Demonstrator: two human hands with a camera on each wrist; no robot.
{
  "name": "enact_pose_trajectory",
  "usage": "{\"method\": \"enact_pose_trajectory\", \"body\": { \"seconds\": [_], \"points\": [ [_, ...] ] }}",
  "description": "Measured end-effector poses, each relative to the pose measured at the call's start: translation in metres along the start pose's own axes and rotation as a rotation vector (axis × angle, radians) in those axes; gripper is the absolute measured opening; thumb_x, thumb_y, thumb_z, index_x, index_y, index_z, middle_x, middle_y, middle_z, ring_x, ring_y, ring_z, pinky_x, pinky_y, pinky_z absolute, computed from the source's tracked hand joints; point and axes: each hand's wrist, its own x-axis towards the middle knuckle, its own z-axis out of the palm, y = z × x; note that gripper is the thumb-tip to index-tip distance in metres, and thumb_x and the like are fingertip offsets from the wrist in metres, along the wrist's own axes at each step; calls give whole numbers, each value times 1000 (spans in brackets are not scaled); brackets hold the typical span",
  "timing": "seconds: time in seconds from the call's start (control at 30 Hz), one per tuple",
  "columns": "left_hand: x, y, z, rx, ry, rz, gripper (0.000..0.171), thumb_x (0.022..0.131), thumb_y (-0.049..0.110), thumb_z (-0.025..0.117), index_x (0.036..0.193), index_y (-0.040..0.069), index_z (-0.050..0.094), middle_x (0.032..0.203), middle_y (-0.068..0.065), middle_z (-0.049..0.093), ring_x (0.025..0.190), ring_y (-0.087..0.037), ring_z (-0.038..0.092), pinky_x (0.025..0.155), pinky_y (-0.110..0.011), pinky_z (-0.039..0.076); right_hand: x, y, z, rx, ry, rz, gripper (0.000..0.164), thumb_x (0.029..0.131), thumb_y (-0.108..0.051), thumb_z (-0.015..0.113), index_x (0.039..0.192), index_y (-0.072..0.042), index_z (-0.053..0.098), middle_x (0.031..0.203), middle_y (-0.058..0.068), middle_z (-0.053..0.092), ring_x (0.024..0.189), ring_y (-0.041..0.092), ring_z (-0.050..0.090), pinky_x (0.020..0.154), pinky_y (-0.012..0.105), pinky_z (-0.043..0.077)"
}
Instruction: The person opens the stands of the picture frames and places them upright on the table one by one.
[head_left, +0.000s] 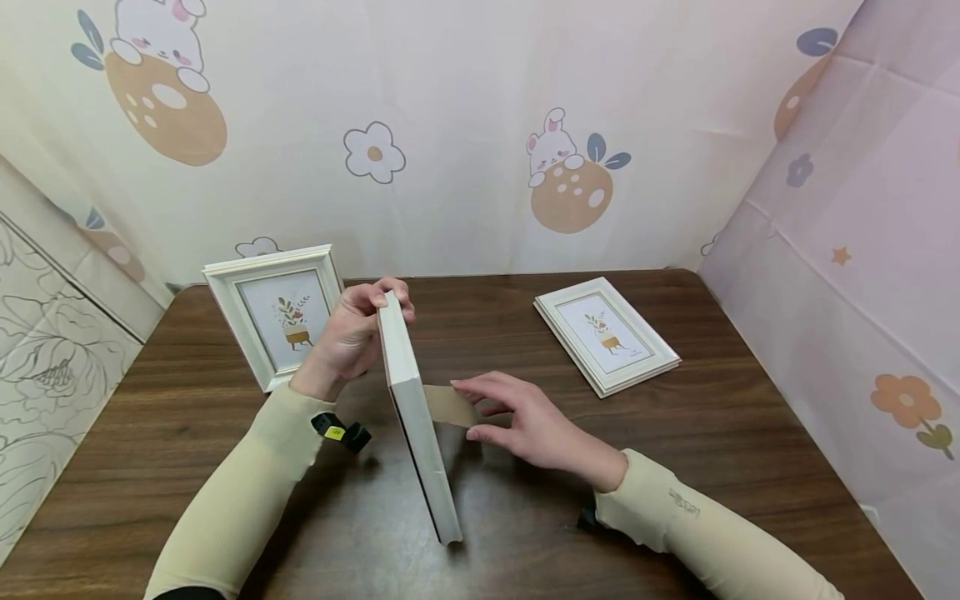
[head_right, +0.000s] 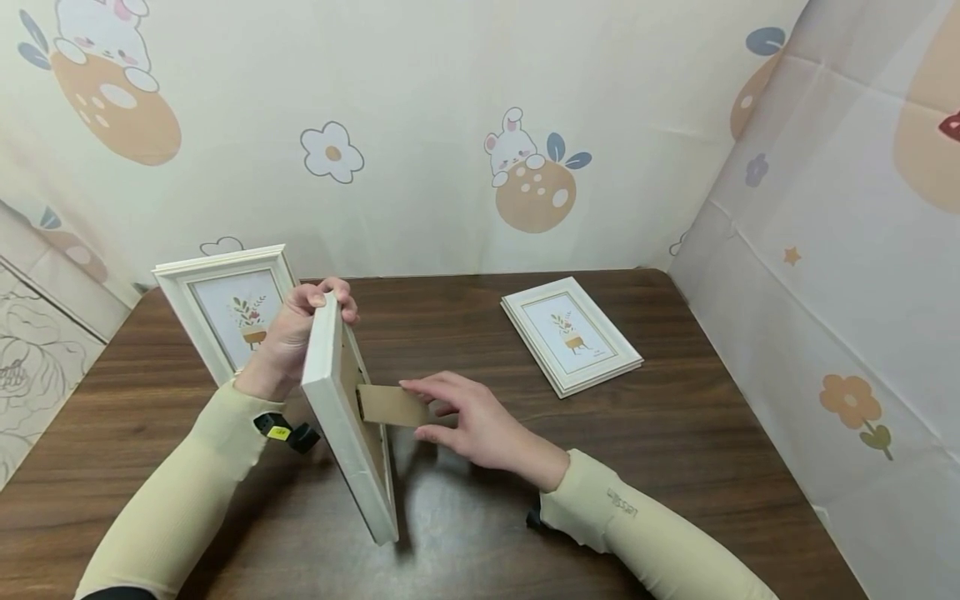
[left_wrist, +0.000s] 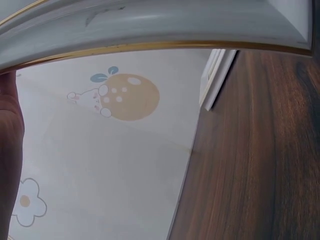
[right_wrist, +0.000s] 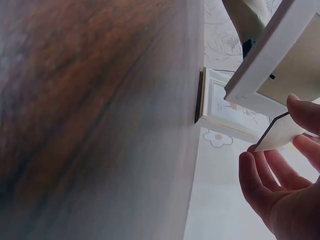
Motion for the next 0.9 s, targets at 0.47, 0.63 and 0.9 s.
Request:
{"method": "enact_pose_trajectory", "body": {
  "seconds": [0.47, 0.63, 0.9],
  "points": [
    [-3, 2, 0, 45, -12, -10, 13, 88, 3, 70, 96, 10, 77, 108, -9, 64, 95, -22, 67, 84, -28, 53, -9, -4, -23, -110, 53, 70, 50, 83, -15, 83, 130, -17, 66, 123, -4, 62, 107, 14, 61, 88, 34, 54],
    [-5, 2, -3, 79, -9, -17, 13, 87, 5, 71, 96, 11, 77, 108, -8, 64, 95, -21, 67, 80, -27, 54, -11, -7, -30, -140, 79, 68, 48, 83, -14, 83, 128, -15, 67, 121, -2, 61, 106, 15, 61, 85, 34, 54],
    [-8, 2, -7, 99, -1, -38, 13, 87, 6, 71, 97, 12, 78, 109, -6, 64, 96, -21, 65, 80, -26, 54, -11, -9, -41, -167, 106, 45, 48, 82, -14, 84, 127, -15, 68, 121, -2, 60, 107, 16, 59, 83, 37, 53]
  ]
}}
